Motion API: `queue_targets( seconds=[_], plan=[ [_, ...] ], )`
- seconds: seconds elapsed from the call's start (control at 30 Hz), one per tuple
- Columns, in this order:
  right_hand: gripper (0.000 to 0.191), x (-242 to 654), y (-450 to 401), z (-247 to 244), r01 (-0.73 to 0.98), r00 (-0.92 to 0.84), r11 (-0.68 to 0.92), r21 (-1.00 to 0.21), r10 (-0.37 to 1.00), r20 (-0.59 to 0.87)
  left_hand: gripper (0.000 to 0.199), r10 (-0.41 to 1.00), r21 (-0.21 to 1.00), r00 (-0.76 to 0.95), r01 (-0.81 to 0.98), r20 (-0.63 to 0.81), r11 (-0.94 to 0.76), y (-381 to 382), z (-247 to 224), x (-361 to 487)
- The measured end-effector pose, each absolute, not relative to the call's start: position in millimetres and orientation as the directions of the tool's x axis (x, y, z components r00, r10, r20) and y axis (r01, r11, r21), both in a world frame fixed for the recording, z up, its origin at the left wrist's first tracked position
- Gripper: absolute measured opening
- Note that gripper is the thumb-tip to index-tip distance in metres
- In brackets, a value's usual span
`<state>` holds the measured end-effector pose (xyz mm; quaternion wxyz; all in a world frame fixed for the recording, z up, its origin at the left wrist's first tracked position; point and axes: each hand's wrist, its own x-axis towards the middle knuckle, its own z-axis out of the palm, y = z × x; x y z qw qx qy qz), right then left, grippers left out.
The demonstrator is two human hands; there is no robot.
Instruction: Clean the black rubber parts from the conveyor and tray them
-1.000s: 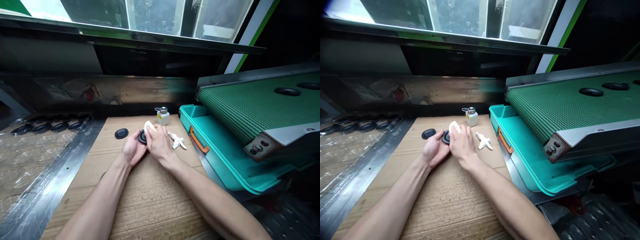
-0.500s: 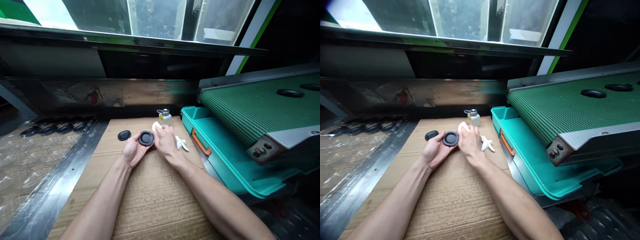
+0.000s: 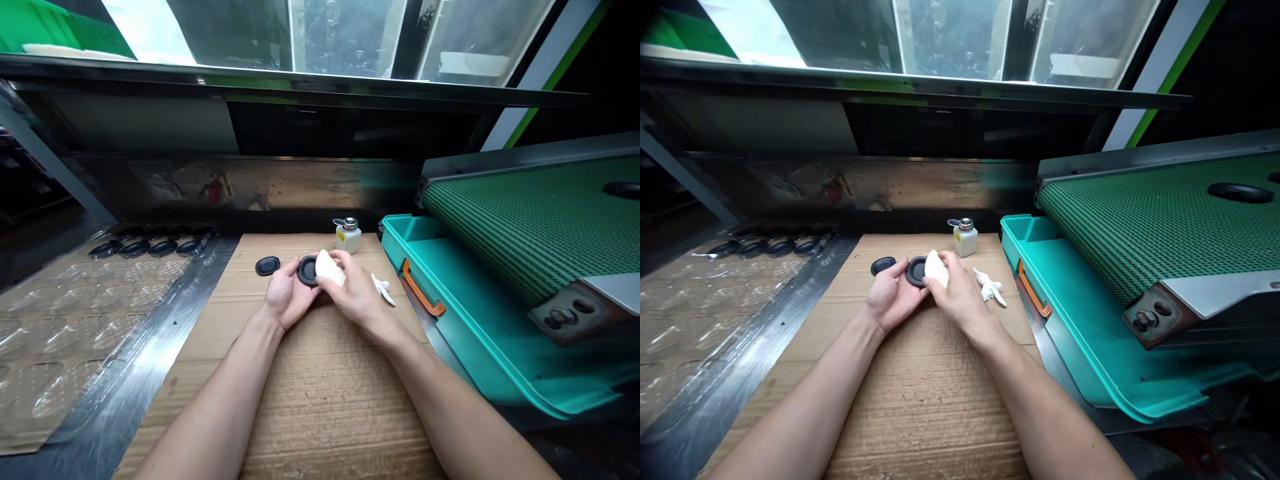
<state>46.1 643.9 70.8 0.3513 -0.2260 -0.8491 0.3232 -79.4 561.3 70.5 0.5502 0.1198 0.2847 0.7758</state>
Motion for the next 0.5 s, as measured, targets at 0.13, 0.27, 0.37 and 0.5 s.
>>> queue_targets(
  seconds=[0.13, 0.27, 0.37, 0.5],
  plan=[
    [0.029, 40, 630, 74, 0.338, -0.690, 0.758, -0.557, 0.602, 0.401, 0.038, 0.909, 0.609, -0.404, -0.749, -0.106, -0.262, 568, 69, -63],
    [0.033, 30, 627, 76, 0.477, -0.610, 0.742, -0.471, 0.665, 0.431, 0.038, 0.894, 0.629, -0.440, -0.719, -0.084, -0.295, 572, 69, -53],
    [0.036, 27, 625, 73, 0.484, -0.653, 0.781, -0.394, 0.622, 0.431, 0.037, 0.884, 0.642, -0.452, -0.714, -0.118, -0.280, 572, 69, -53],
    [0.036, 27, 626, 71, 0.552, -0.625, 0.749, -0.366, 0.662, 0.414, 0.038, 0.863, 0.664, -0.497, -0.676, -0.092, -0.318, 572, 69, -57]
  ],
)
